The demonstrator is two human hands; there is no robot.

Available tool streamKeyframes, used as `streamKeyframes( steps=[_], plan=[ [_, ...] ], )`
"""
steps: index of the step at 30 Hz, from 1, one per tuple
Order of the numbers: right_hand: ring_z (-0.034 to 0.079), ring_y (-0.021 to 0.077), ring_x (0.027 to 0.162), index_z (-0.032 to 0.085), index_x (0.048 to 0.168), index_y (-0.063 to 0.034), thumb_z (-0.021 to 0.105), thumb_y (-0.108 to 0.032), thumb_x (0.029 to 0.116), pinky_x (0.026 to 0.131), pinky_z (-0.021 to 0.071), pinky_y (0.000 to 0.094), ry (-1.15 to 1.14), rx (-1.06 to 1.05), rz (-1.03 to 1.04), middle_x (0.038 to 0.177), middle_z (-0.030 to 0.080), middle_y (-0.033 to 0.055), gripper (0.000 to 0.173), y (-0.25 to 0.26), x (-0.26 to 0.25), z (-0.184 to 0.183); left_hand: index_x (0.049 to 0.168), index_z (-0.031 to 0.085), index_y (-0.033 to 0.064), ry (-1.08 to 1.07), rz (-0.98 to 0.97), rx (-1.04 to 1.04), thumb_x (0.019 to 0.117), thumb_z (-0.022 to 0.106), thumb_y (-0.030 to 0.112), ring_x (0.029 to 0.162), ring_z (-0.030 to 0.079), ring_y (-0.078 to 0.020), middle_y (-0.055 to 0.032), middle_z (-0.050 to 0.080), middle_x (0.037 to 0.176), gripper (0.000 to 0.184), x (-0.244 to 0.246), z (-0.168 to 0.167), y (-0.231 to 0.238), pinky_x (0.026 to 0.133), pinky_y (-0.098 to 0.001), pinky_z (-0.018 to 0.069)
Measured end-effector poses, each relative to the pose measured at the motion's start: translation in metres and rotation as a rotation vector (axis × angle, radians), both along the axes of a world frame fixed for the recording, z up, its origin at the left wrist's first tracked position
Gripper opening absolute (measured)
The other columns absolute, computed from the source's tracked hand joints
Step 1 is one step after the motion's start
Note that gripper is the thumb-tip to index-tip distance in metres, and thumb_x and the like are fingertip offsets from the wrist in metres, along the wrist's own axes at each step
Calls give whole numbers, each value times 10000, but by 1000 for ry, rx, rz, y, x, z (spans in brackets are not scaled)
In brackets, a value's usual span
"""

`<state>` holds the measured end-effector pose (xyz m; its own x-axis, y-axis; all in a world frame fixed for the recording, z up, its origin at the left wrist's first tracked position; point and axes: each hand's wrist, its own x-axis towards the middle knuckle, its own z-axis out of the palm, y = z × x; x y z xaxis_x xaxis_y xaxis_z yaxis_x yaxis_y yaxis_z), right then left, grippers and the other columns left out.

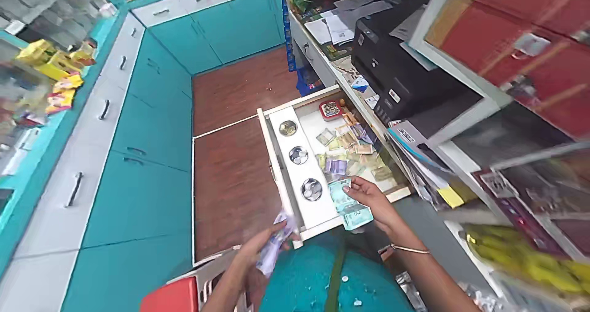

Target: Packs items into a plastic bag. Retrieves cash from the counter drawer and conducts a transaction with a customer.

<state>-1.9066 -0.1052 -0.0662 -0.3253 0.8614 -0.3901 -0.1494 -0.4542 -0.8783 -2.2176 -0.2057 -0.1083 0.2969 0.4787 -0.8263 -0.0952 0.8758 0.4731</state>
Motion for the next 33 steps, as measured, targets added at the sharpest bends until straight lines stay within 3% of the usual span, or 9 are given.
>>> streamKeyframes(
  steps=[4, 9, 12, 15, 19, 21, 24, 26, 33],
  plan=[
    [715, 94, 859, 614, 1236, -2, 575, -23, 1004, 798, 608, 268, -67, 34, -139, 1003, 724, 43, 236, -75, -17, 3, 1219, 597, 39, -16, -63, 57, 1116, 312, 419, 772, 714, -151, -75, 730, 914, 486, 73, 20, 27, 699, -317, 605],
    [702, 90, 834, 638, 1216, 14, 602, -65, 998, 777, 596, 260, -226, 152, -685, 971, 714, 69, 235, -165, -58, -11, 1293, 579, 57, -212, -9, 193, 1091, 195, 548, 913, 728, -199, -112, 733, 1014, 656, 127, 49, 2, 803, -394, 617],
    [659, 113, 926, 700, 1161, 16, 611, -110, 987, 849, 548, 272, -477, 278, -901, 1045, 698, 99, 233, -219, -65, -11, 1412, 492, 38, -260, -228, 270, 1113, 377, 314, 927, 731, -191, -118, 723, 1074, 423, 139, 62, -47, 828, -372, 622],
    [621, 198, 1036, 769, 1085, -46, 660, -142, 935, 892, 518, 329, -725, 394, -1007, 1126, 670, 134, 209, -270, -50, -7, 1342, 457, -13, -233, -426, 214, 1004, 573, 18, 844, 742, -209, -137, 726, 996, 360, 151, 82, -87, 779, -374, 632],
    [617, 220, 1193, 577, 1398, -44, 735, -200, 925, 987, 535, 349, -750, 374, -898, 1382, 582, 181, 523, -355, -5, 20, 1319, 465, -37, -245, -904, 316, 989, 543, -39, 864, 738, -156, -98, 734, 1002, 339, 177, 86, -127, 811, -335, 622],
    [672, 206, 1104, 530, 1455, -42, 699, -156, 956, 957, 555, 371, -735, 401, -693, 1313, 650, 161, 539, -404, 24, 38, 1304, 507, -48, -307, -1188, 457, 1004, 517, -8, 893, 712, -90, -50, 718, 1021, 303, 201, 84, -149, 849, -299, 603],
    [730, 243, 951, 755, 1141, -9, 668, -84, 962, 899, 562, 445, -869, 453, -554, 1050, 759, 155, 213, -482, 63, 53, 1194, 620, -24, -446, -1516, 654, 989, 509, 14, 870, 679, -10, 12, 729, 991, 236, 251, 85, -198, 830, -242, 573],
    [728, 236, 845, 796, 1011, -13, 640, -8, 937, 836, 563, 440, -957, 405, -616, 927, 768, 146, 172, -546, 92, 71, 1206, 649, -39, -519, -1627, 735, 996, 531, 30, 899, 675, -8, -14, 734, 1031, 251, 293, 85, -237, 859, -241, 564],
    [712, 47, 738, 720, 1058, 53, 629, 24, 953, 715, 621, 247, -674, 58, -1141, 898, 747, 35, 142, -828, 159, 107, 1060, 723, -10, -716, -1588, 666, 973, 567, -6, 705, 729, -68, 9, 764, 835, 178, 427, 71, -437, 713, -267, 634]
  ],
)
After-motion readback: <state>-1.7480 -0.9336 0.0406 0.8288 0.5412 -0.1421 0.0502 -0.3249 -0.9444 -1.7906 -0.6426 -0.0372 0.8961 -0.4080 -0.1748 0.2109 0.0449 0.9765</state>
